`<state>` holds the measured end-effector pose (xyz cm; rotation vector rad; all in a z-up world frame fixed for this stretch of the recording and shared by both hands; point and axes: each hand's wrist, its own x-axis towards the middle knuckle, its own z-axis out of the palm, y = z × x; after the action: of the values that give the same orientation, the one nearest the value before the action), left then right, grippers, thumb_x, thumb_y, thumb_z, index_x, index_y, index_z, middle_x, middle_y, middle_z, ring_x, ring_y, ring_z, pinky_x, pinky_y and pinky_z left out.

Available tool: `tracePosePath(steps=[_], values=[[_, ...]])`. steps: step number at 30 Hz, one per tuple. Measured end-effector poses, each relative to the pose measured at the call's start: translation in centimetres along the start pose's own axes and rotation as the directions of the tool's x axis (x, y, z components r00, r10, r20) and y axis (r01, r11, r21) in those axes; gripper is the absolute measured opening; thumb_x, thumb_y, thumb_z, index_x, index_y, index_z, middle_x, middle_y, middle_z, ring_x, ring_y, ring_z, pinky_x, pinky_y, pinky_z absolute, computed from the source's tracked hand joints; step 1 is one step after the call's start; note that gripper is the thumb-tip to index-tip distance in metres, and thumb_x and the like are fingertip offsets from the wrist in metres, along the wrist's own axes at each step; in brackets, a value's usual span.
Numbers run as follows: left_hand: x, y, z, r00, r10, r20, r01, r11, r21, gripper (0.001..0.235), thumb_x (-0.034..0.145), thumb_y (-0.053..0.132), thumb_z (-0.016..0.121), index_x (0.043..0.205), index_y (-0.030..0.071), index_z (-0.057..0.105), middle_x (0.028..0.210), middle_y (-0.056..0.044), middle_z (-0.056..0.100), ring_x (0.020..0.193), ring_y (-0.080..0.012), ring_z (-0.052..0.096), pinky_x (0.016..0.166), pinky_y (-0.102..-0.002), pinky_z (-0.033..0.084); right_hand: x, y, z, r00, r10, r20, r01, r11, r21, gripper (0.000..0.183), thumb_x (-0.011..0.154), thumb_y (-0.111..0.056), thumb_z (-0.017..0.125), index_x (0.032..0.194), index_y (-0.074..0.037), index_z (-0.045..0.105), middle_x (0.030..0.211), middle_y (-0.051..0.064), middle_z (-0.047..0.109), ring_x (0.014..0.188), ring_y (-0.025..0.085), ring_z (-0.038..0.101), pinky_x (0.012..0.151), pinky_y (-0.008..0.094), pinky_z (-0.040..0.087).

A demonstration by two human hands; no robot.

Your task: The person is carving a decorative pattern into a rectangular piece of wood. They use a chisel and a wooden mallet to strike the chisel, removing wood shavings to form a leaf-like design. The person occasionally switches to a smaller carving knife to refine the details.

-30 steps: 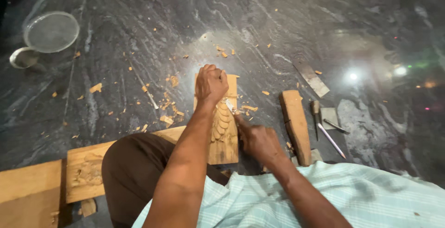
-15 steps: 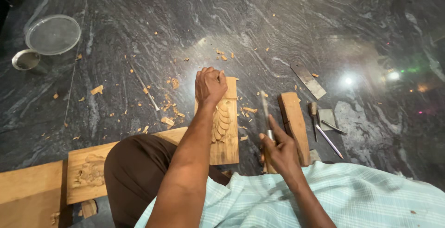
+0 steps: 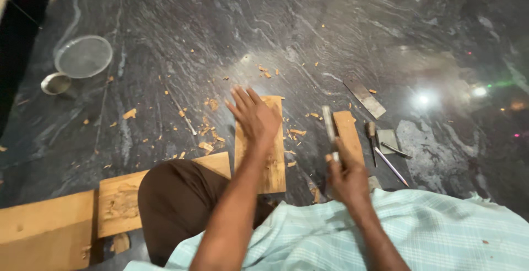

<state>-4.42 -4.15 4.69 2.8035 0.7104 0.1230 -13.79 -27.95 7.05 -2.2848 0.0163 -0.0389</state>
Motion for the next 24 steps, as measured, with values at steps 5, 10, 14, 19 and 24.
tracePosePath(steps=[5,10,14,19,24], values=[[-10.1,5.8,1.8,0.962,0.185,0.199,-0.18,0.983,-0.046,0.103,0.095,0.062,0.048,0.149,-0.021,0.018,0.16,-0.041,0.008,0.149,-0.0544,0.006,0.118,-0.061,0.002,1.1,-0.6,-4.1,0.995,0.083,-0.053,-0.06,0.939,0.339,0.055,0.096,-0.02,0.065,0.15,-0.013,0.056,0.072,0.004,0.063,0.055,0.009,0.054,0.048,0.027,0.046],[-14.3,7.9,1.3,0.906,0.418,0.062,-0.331,0.795,-0.508,0.081,0.099,0.052,0.049,0.156,-0.005,0.039,0.157,-0.033,0.038,0.15,-0.0487,0.032,0.128,-0.061,0.016,0.4,-2.1,-7.9,0.983,0.062,-0.172,0.001,0.941,0.34,0.052,0.098,-0.016,0.064,0.149,-0.011,0.056,0.076,0.003,0.066,0.06,0.008,0.061,0.051,0.026,0.055],[-11.4,6.0,-0.7,0.937,0.317,-0.149,-0.319,0.948,0.006,0.093,0.087,0.054,0.058,0.145,-0.015,0.034,0.155,-0.039,0.032,0.147,-0.0533,0.023,0.117,-0.062,0.011,0.4,-2.1,-8.8,0.981,0.094,-0.169,-0.036,0.948,0.316,0.051,0.097,-0.014,0.063,0.147,-0.012,0.055,0.075,0.002,0.067,0.055,0.01,0.063,0.045,0.027,0.056],[-13.3,6.4,-2.2,0.855,0.267,0.445,0.009,0.85,-0.527,0.078,0.098,0.055,0.044,0.151,-0.002,0.048,0.139,-0.044,0.052,0.137,-0.0582,0.041,0.12,-0.065,0.027,0.5,-2.1,-8.0,0.985,0.036,-0.17,0.046,0.891,0.452,0.049,0.098,-0.013,0.065,0.147,-0.01,0.059,0.074,0.004,0.064,0.055,0.01,0.058,0.047,0.026,0.05],[-11.6,5.6,1.0,0.969,0.236,0.068,-0.238,0.971,0.008,0.088,0.09,0.051,0.06,0.148,-0.012,0.037,0.152,-0.041,0.028,0.146,-0.056,0.017,0.116,-0.069,0.004,0.5,-1.9,-7.9,0.985,0.059,-0.162,0.026,0.879,0.476,0.049,0.097,-0.013,0.066,0.145,-0.01,0.06,0.075,0.004,0.065,0.054,0.009,0.059,0.047,0.026,0.05]])
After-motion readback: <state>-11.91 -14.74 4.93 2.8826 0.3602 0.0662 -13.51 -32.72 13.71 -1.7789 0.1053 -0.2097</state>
